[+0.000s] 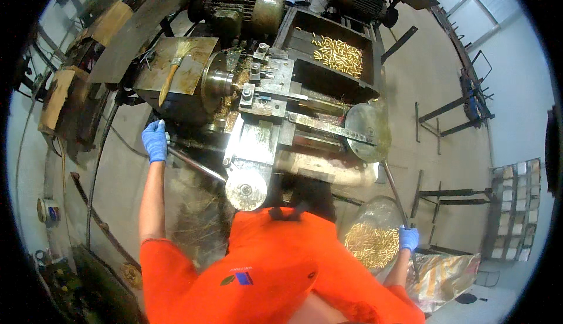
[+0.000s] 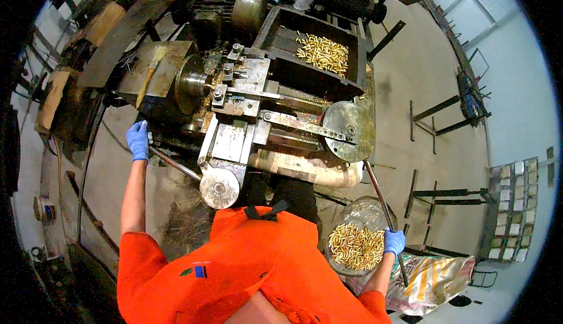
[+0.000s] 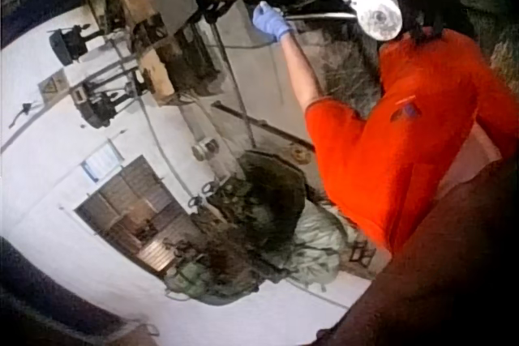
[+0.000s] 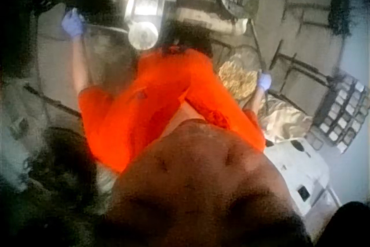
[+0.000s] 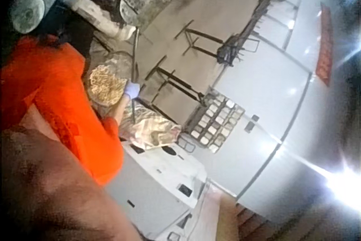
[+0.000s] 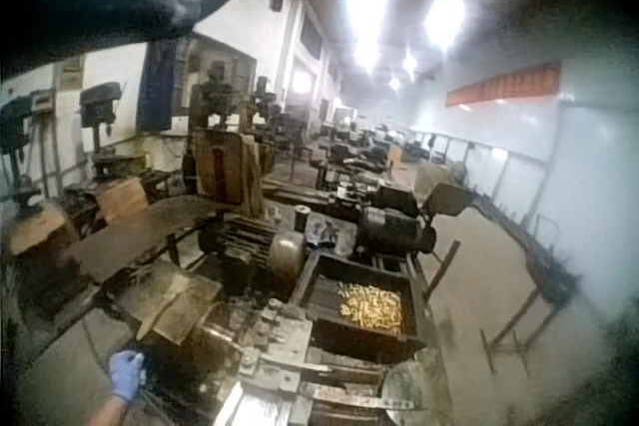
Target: The person operates a metal turning lathe, repeatedly loading small brass components into the chuck, engaging the machine, and removing the finished parts. The person collects the finished components in a metal bowl and occasionally inspects them before continuing the cycle.
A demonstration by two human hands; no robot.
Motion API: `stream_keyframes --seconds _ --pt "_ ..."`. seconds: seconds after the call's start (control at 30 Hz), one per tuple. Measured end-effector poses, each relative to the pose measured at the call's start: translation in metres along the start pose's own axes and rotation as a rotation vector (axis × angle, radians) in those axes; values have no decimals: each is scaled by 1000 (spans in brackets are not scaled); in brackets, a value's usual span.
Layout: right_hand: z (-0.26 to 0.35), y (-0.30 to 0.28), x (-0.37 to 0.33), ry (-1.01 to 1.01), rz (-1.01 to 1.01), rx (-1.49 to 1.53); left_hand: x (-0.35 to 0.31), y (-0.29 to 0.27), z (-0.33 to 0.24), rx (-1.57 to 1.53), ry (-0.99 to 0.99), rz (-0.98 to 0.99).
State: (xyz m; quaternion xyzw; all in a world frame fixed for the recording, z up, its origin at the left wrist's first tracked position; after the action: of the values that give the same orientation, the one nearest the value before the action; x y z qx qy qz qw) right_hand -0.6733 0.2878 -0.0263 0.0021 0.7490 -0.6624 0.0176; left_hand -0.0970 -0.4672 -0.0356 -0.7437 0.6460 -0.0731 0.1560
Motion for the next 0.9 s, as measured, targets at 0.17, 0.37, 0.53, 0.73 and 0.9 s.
stream_keyframes --seconds 0.17,0.37,0.53,0.73,0.9 --pt "-1 -4 -4 13 3 22 12 2 16 -31 34 40" --pt "104 -15 -5 -301 -155 126 15 -3 15 138 37 57" --pt "153 -9 75 -441 -219 -45 2 3 -9 244 43 101" --pt "201 -37 188 -387 -160 -212 -1 2 12 187 0 129" --pt "215 -65 213 -446 -202 -314 -40 -48 36 385 -82 131"
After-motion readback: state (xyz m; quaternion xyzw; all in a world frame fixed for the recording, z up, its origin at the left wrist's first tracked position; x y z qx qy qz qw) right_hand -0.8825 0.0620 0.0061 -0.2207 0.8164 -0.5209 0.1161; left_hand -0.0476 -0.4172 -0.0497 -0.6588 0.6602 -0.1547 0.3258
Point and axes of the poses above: each hand's wrist, its own x-axis towards the middle knuckle, its own y-axis out of the palm, z = x × y, the point moved 9 cm from there along x, towards the middle knuckle, and after that the axes turned 4 degrees about -y, right-handed, at the moved point
